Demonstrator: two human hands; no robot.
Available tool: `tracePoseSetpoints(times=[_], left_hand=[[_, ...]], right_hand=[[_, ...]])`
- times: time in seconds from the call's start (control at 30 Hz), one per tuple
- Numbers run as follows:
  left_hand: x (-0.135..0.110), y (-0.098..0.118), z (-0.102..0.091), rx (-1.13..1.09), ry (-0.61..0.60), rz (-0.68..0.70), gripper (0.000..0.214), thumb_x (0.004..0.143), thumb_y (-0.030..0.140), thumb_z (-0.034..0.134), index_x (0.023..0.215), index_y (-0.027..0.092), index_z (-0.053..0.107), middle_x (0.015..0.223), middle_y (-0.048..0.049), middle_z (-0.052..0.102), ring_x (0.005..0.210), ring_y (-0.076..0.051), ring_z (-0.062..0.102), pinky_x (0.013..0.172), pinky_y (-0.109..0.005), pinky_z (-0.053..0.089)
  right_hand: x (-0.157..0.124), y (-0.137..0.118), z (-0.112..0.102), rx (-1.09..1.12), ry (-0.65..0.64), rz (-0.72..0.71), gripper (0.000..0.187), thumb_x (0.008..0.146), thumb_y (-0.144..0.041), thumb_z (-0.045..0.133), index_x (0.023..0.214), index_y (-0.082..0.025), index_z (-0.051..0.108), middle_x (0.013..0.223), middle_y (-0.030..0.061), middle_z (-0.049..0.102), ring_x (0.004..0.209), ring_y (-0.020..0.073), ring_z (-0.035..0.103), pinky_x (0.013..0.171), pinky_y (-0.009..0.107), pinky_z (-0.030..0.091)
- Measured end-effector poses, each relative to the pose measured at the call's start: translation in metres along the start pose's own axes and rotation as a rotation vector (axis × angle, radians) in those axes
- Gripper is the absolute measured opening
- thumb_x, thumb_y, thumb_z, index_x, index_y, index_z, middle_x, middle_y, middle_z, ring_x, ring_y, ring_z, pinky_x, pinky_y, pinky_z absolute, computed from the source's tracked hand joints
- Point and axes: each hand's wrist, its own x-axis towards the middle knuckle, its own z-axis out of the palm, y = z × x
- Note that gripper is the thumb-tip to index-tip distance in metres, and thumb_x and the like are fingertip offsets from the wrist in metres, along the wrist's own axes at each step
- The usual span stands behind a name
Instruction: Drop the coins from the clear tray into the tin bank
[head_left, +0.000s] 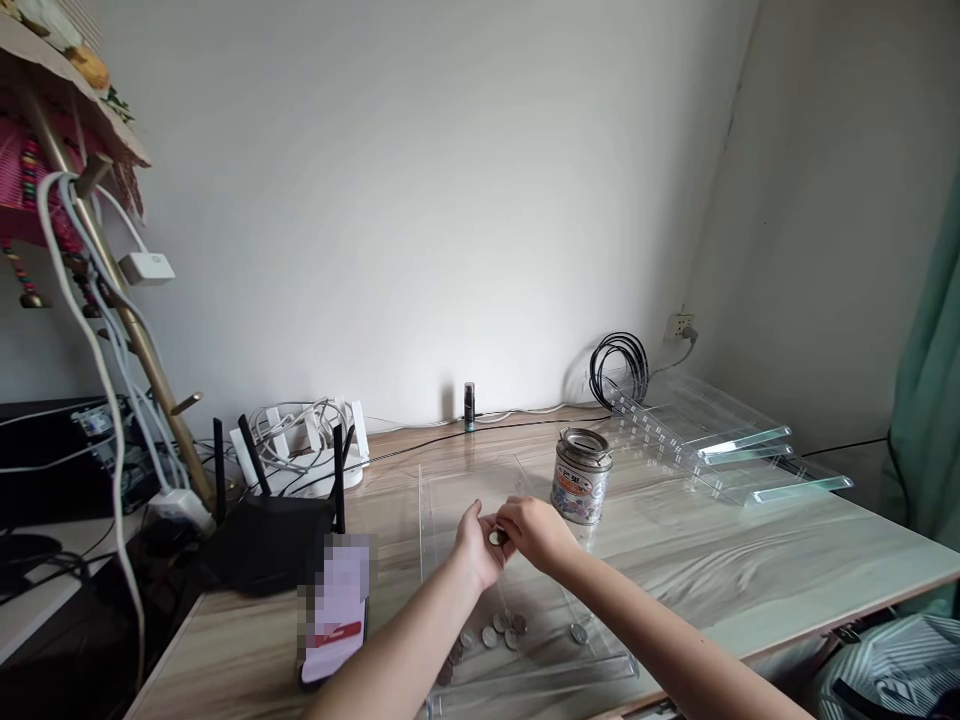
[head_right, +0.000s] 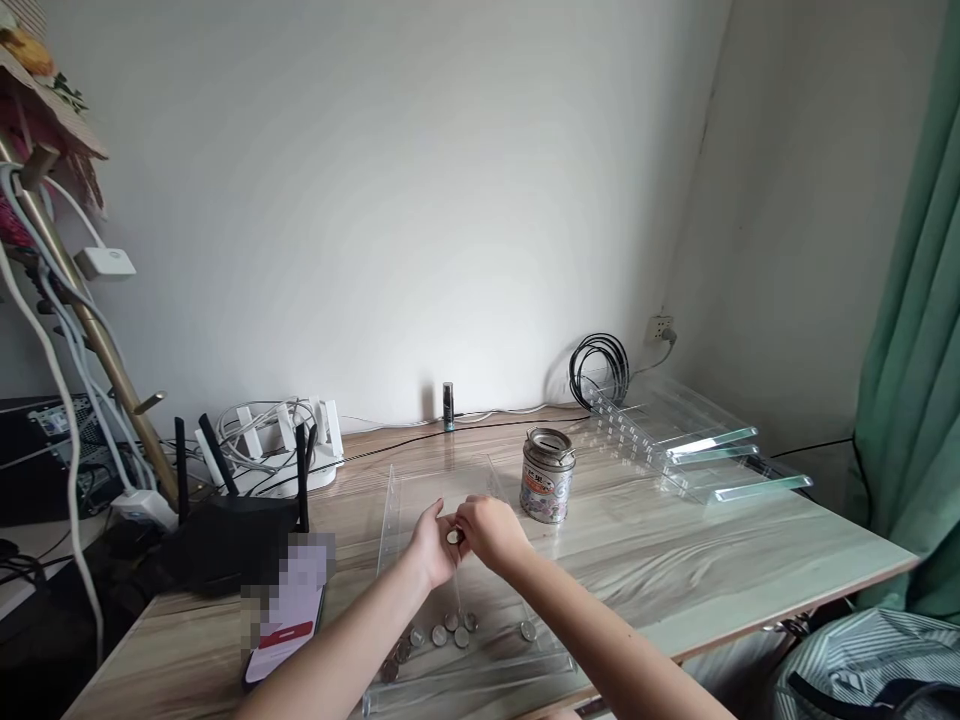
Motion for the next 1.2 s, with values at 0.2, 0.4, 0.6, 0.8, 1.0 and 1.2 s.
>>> tracePoseSetpoints(times=[0.2,0.4,0.6,0.8,1.0,1.2], left_hand=[[0.001,-0.001,0.002,0.022,-0.052,-0.025,0.037,0.082,0.034,0.029,0.065,0.009,0.051,0.052,-0.0058,0.049,0.042,-0.008,0.042,0.046,-0.019,0.039],[0.002,0.001,-0.001,0.052,-0.086,-0.053,0.040,0.081,0.036,0.028,0.075,0.006,0.053,0.058,-0.0109,0.055,0.053,-0.013,0.054,0.055,-0.024,0.043],[-0.002,0.006,-0.004,0.118,-0.095,-0.037,0.039,0.081,0.035,0.027,0.086,0.004,0.051,0.074,-0.0175,0.061,0.069,-0.020,0.061,0.063,-0.027,0.045],[-0.003,0.008,-0.008,0.107,-0.086,-0.020,0.038,0.081,0.033,0.028,0.087,0.004,0.051,0.076,-0.0170,0.061,0.071,-0.020,0.061,0.064,-0.027,0.045],[-0.005,0.011,-0.010,0.058,-0.112,0.007,0.037,0.080,0.035,0.029,0.089,0.006,0.049,0.081,-0.0172,0.060,0.076,-0.021,0.060,0.066,-0.028,0.045],[-0.009,0.011,-0.007,-0.035,-0.188,0.075,0.047,0.079,0.044,0.031,0.108,0.009,0.040,0.087,-0.0166,0.058,0.080,-0.022,0.058,0.066,-0.029,0.043]], right_hand=[[-0.002,0.005,-0.007,0.009,-0.052,-0.106,0.019,0.071,-0.025,0.046,0.079,-0.025,0.063,0.073,0.0010,0.058,0.066,0.0133,0.053,0.054,0.021,0.032],[-0.004,0.018,-0.022,0.113,0.113,-0.002,0.022,0.074,-0.023,0.041,0.074,-0.023,0.064,0.076,0.0022,0.061,0.065,0.0142,0.054,0.054,0.023,0.038],[0.021,0.098,-0.085,-0.092,0.281,0.467,0.022,0.071,-0.029,0.045,0.076,-0.019,0.064,0.087,0.0067,0.060,0.087,0.0209,0.051,0.061,0.028,0.041],[0.031,0.118,-0.084,-0.208,0.070,0.552,0.018,0.068,-0.022,0.048,0.075,-0.019,0.065,0.083,0.0079,0.060,0.092,0.0221,0.048,0.064,0.028,0.040],[0.029,0.104,-0.086,-0.173,0.162,0.528,0.017,0.066,-0.018,0.051,0.075,-0.013,0.064,0.086,0.0136,0.058,0.093,0.0267,0.045,0.065,0.033,0.040],[0.010,0.037,-0.057,-0.060,0.184,0.218,0.024,0.076,-0.032,0.041,0.092,-0.026,0.059,0.095,-0.0004,0.058,0.079,0.0119,0.052,0.064,0.022,0.040]])
